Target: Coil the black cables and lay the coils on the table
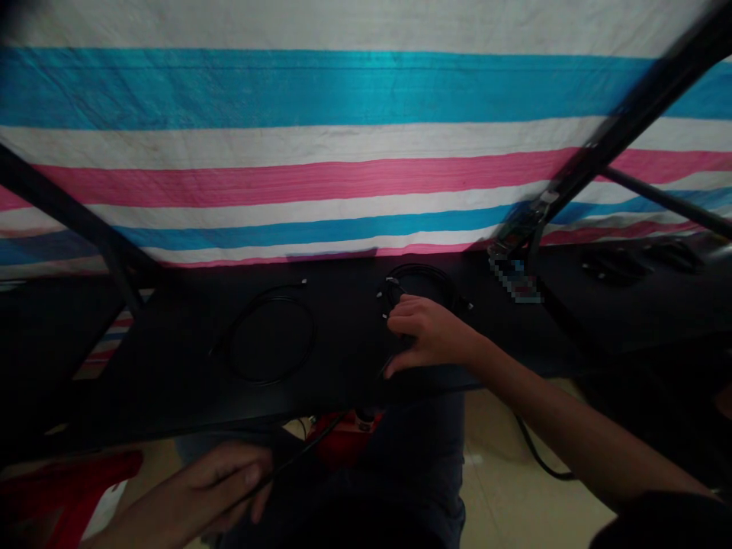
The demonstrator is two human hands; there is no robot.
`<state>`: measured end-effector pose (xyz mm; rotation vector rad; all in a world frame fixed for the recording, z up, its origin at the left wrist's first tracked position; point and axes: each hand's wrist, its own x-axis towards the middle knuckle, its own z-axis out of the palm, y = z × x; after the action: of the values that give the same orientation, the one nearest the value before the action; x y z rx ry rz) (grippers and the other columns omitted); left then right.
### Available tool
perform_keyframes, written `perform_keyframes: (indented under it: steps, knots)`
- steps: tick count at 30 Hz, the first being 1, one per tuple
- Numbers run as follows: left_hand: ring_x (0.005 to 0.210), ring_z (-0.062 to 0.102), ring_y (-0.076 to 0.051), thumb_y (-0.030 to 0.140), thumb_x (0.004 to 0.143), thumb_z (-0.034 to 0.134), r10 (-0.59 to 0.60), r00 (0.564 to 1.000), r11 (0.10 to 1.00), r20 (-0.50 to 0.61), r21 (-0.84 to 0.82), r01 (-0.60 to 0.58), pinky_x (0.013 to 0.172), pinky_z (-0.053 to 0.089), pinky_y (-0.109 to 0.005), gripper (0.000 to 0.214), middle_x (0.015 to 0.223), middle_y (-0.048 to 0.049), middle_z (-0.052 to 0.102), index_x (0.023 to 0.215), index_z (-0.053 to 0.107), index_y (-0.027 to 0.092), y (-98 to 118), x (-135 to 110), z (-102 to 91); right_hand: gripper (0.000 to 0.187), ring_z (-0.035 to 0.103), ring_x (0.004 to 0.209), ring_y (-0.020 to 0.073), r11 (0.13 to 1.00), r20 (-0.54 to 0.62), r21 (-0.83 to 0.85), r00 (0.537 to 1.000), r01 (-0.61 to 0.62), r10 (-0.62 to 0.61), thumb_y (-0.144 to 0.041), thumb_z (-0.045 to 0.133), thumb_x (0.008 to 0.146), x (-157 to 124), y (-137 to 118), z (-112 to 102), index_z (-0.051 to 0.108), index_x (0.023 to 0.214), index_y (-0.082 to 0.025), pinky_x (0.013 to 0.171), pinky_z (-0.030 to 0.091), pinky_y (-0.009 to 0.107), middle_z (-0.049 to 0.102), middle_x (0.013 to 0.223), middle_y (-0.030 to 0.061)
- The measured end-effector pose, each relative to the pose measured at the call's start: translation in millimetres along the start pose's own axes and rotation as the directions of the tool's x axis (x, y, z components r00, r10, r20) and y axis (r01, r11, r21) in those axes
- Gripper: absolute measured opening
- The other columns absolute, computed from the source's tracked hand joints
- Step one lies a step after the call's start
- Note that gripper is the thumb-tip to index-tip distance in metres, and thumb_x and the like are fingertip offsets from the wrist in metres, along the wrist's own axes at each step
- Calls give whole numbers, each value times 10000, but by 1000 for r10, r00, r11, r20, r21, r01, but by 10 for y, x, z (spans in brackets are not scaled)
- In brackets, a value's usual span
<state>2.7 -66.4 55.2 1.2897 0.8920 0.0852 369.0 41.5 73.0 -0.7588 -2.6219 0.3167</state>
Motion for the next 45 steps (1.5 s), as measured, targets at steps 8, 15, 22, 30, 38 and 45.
perform_keyframes:
  steps: [8,15,22,30,38,45]
  knots:
    - [641,384,-129,695,945,401,16,997,986,-79,168,-3,594,308,-251,576,653,33,396,661,483,200,-172,-80,-159,576,497,615,165,953,96,-303,995,13,17,-558,365,1056,-157,151,-88,546,650,-192,642,330,299,535,596,14]
    - [624,357,-131,687,954,377,-48,984,986,-174,152,75,570,307,-246,555,663,41,374,715,514,205,-356,-150,-237,611,551,579,166,858,1,-493,986,-147,169,-567,394,1044,-290,238,42,603,622,-179,621,318,306,603,581,36]
    - [650,394,-135,685,947,403,-18,986,996,-168,86,33,585,347,-236,530,705,31,441,790,577,210,-342,-81,-77,636,559,587,178,823,-69,-498,958,-275,278,-635,392,1018,-296,304,33,597,613,-189,635,323,322,626,603,50]
    - [677,461,-148,604,969,433,70,970,979,-233,204,-22,632,376,-237,470,708,20,514,735,563,218,-288,-149,-147,662,536,573,189,823,-92,-484,953,-296,289,-682,365,994,-488,396,-57,545,569,-208,635,337,334,605,576,53]
    - [716,485,-150,489,1005,434,35,988,955,-152,296,12,664,356,-250,399,732,18,534,766,571,200,-391,152,-84,638,526,577,186,804,-39,-529,954,-273,299,-648,413,1006,-654,354,-39,563,575,-202,615,295,325,594,554,44]
    - [560,292,-121,666,976,393,-76,997,996,2,-47,76,521,260,-236,512,619,82,296,1027,598,199,-563,294,-34,592,529,641,198,735,-161,-589,940,-336,300,-599,428,1020,-770,555,-491,542,584,-214,770,362,370,565,587,29]
